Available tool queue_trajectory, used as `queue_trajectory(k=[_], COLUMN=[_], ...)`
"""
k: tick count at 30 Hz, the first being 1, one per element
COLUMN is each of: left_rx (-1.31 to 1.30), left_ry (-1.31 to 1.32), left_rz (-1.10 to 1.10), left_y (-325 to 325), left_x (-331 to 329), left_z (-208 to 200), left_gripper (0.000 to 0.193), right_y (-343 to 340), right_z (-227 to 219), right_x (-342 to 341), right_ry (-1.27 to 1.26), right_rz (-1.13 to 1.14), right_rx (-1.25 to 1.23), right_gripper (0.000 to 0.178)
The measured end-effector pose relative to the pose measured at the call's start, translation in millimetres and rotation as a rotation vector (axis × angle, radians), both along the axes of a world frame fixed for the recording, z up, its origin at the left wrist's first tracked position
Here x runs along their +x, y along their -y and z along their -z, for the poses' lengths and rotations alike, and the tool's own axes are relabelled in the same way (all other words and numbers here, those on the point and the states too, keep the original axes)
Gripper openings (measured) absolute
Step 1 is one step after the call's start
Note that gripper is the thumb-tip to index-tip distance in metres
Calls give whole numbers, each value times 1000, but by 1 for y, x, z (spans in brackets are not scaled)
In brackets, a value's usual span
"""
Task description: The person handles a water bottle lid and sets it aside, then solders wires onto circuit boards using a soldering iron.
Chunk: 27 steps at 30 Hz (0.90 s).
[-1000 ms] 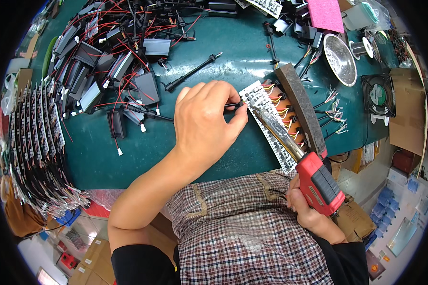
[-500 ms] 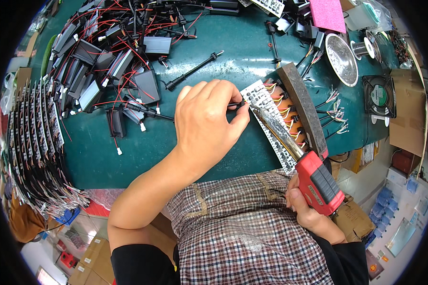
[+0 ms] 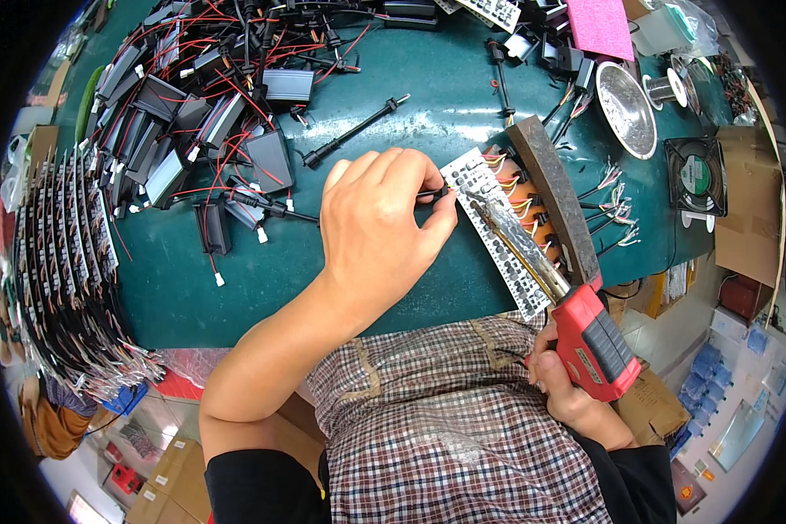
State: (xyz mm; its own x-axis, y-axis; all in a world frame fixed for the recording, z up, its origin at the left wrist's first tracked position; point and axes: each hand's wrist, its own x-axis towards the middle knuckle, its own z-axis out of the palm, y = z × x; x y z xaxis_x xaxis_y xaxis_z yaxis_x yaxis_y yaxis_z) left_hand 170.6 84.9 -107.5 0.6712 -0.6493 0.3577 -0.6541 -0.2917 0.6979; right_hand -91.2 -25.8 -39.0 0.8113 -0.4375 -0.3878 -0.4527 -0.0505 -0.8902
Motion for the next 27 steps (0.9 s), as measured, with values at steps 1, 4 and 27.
queue_trajectory(k=[1, 4, 27], left_rx=[0, 2, -2], left_ry=[2, 5, 53], left_rz=[-1, 0, 4], left_y=[0, -1, 0], left_x=[0, 0, -1], left_z=[0, 0, -1], left_gripper=[21, 21, 21], right_y=[0, 1, -2], right_z=[1, 6, 4], right_x=[0, 0, 6], right_ry=[-3, 16, 4], right_rz=[-16, -47, 34], right_rx=[-31, -82, 57], right_gripper=[14, 14, 6])
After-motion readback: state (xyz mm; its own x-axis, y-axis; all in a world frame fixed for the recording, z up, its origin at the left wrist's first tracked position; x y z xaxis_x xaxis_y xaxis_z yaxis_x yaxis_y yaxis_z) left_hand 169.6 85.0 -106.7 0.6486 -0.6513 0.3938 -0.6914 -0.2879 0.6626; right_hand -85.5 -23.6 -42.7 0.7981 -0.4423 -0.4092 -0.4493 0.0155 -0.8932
